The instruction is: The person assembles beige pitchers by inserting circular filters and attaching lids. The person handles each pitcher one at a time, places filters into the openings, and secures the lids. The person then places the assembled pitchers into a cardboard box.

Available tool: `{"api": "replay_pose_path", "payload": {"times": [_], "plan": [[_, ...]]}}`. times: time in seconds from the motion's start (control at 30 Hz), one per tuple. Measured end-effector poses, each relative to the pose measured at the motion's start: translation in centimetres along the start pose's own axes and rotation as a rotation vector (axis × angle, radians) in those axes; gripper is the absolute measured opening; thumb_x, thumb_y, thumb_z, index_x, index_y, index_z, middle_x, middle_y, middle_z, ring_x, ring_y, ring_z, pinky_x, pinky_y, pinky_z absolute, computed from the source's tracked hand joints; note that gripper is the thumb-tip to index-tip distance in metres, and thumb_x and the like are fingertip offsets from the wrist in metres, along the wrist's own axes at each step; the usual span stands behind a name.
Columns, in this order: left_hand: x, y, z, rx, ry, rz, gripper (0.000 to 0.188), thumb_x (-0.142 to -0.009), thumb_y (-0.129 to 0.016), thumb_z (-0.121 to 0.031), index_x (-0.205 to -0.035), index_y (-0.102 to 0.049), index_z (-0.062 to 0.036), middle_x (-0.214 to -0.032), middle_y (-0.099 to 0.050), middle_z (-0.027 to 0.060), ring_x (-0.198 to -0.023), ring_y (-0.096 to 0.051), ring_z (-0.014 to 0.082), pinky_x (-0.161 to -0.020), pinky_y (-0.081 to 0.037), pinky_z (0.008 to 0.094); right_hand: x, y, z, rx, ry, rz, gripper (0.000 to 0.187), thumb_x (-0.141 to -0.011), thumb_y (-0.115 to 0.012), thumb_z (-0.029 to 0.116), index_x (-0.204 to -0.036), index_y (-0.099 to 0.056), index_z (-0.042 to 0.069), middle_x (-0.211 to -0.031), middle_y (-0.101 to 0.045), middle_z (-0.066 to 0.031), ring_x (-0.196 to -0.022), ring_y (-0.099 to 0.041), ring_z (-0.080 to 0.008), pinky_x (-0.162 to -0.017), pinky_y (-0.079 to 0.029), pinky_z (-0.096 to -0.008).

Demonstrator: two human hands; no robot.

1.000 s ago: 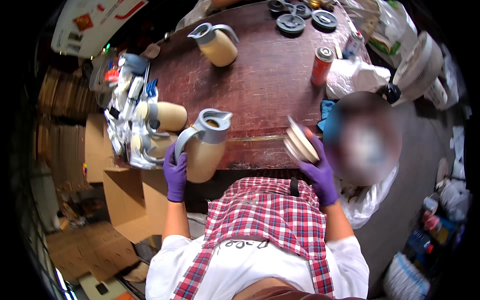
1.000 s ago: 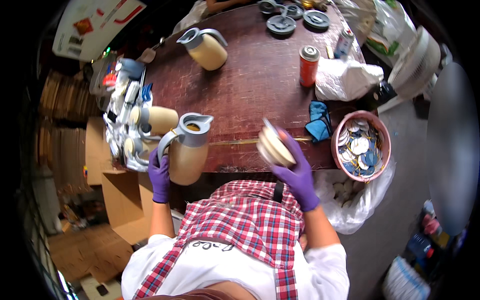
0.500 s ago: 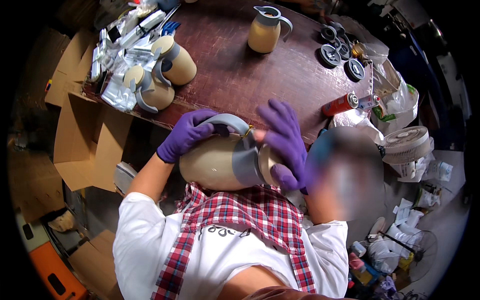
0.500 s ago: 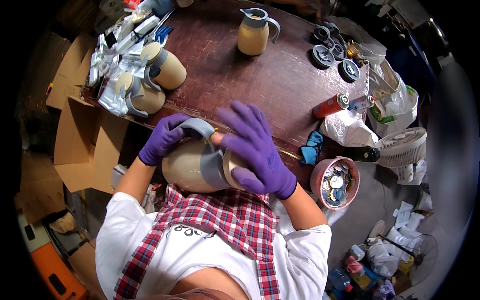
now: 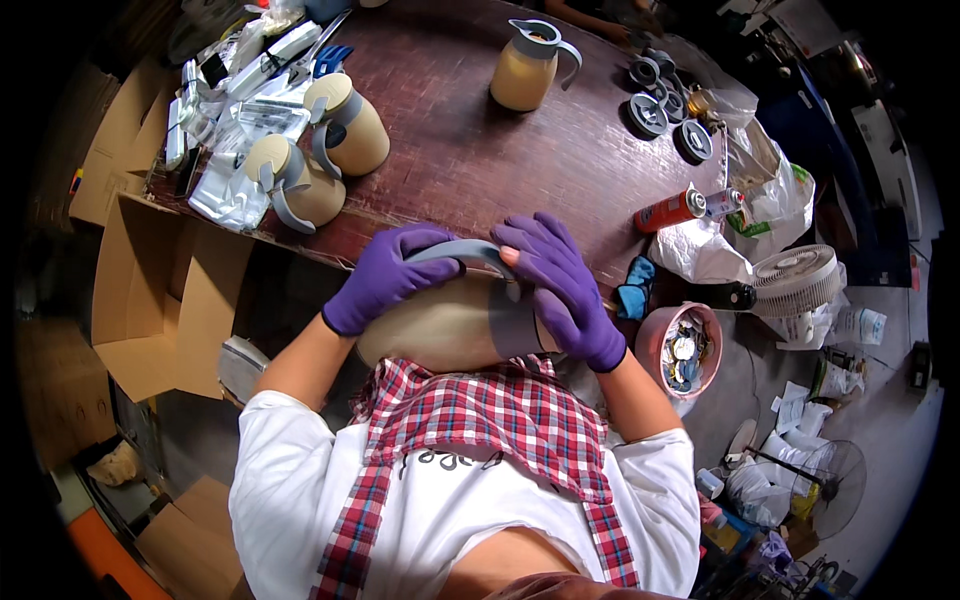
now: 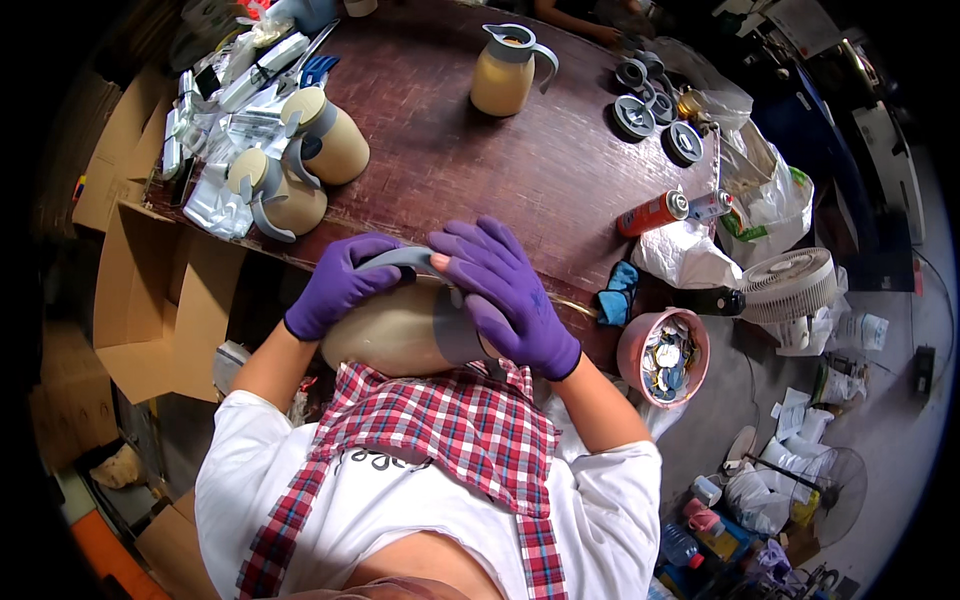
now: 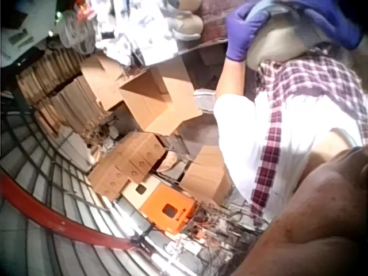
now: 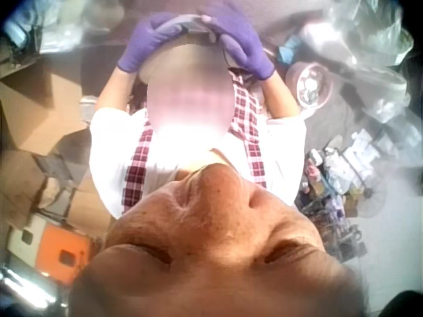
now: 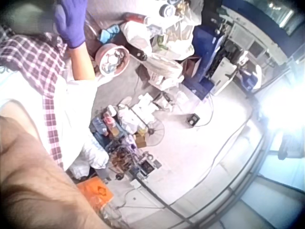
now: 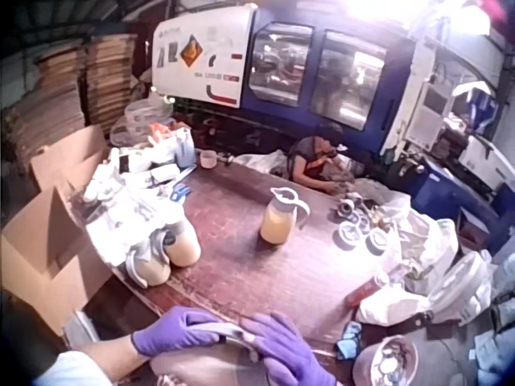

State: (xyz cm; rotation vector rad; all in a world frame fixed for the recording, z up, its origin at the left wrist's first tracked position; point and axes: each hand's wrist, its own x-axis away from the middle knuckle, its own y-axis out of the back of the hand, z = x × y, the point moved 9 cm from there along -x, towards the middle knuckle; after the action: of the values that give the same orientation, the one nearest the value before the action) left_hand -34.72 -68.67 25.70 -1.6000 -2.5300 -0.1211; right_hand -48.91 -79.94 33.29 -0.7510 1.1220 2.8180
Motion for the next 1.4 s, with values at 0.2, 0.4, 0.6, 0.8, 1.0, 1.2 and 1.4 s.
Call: {"api": "replay_pose_path", "payload": {"times": [0.2, 0.4, 0.6, 0.8, 1.0, 1.2, 1.4], "plan": [[3.1, -4.4, -6.0, -0.777, -0.715, -0.064, 0.044, -0.075, -0.089, -0.02, -0.109, -0.071, -0.0004, -0.104, -0.073, 0.0129, -0.096, -0.071, 0.024, -0.088, -0.055, 0.0346, 7.9, -6.8, -15.4, -1.109, -0.869, -0.574, 0.054, -0.101, -0.045, 0.014, -0.153, -0.039, 0.002, -0.153, -0.048, -0.0194, -0.144, -0.042, -0.0302, -0.118, -0.031, -0.0361], [-0.9, 4.0, 5.3, 0.291, 0.185, 0.004, 0.031, -0.091, -0.076, -0.018, -0.115, -0.07, 0.0014, -0.1, -0.071, 0.0038, -0.09, -0.065, 0.0117, -0.082, -0.051, 0.0278, -1.2, -2.1, -2.3, -0.127, -0.078, -0.098, 0.042, -0.103, -0.041, 0.019, -0.136, -0.055, -0.001, -0.14, -0.06, -0.0128, -0.136, -0.051, -0.0305, -0.117, -0.034, -0.0411], [1.1, 3.4, 1.0, -0.045, -0.091, -0.198, 0.035, -0.088, -0.08, -0.021, -0.112, -0.07, 0.0024, -0.105, -0.072, 0.0064, -0.092, -0.066, 0.0134, -0.083, -0.052, 0.0307, 1.1, -2.2, -4.8, -0.523, -0.455, -0.488, 0.04, -0.103, -0.043, 0.02, -0.135, -0.056, -0.001, -0.133, -0.064, -0.0146, -0.121, -0.061, -0.0264, -0.107, -0.044, -0.0399], [1.8, -3.3, -1.7, -0.607, -0.542, -0.194, 0.043, -0.082, -0.082, -0.023, -0.118, -0.068, -0.0022, -0.11, -0.072, 0.014, -0.099, -0.067, 0.0343, -0.094, -0.051, 0.0394, 6.8, -5.4, -15.9, -0.73, -0.77, -0.649, 0.046, -0.103, -0.05, 0.019, -0.145, -0.047, -0.001, -0.134, -0.062, -0.0163, -0.11, -0.064, -0.0214, -0.099, -0.05, -0.0332], [-2.7, 4.0, -0.4, -0.584, -0.577, -0.274, 0.04, -0.089, -0.077, -0.03, -0.12, -0.068, -0.0073, -0.113, -0.073, 0.009, -0.107, -0.065, 0.0265, -0.111, -0.036, 0.0453, 1.8, -1.6, -13.5, -0.49, -0.694, -0.326, 0.055, -0.098, -0.06, 0.023, -0.147, -0.046, 0.002, -0.151, -0.048, -0.0128, -0.137, -0.048, -0.0246, -0.116, -0.034, -0.0363], [-5.7, 11.3, 2.6, -0.474, -0.601, -0.604, 0.049, -0.096, -0.069, -0.026, -0.138, -0.057, -0.0048, -0.138, -0.054, 0.0139, -0.131, -0.048, 0.0287, -0.113, -0.036, 0.0413, -7.3, 1.3, -16.4, 0.044, -0.611, -0.356, 0.048, -0.089, -0.072, 0.017, -0.133, -0.061, 0.003, -0.131, -0.06, -0.0164, -0.121, -0.059, -0.0302, -0.105, -0.045, -0.0381], [-3.5, 13.6, 12.9, -0.169, -0.345, -0.491, 0.036, -0.098, -0.061, -0.014, -0.13, -0.061, 0.0013, -0.122, -0.067, 0.0166, -0.115, -0.063, 0.03, -0.102, -0.047, 0.0388, -20.5, -2.8, -24.1, 0.702, -0.473, -0.276, 0.055, -0.083, -0.074, 0.044, -0.126, -0.065, 0.011, -0.13, -0.06, -0.0173, -0.116, -0.058, -0.0384, -0.093, -0.05, -0.0469]]}}
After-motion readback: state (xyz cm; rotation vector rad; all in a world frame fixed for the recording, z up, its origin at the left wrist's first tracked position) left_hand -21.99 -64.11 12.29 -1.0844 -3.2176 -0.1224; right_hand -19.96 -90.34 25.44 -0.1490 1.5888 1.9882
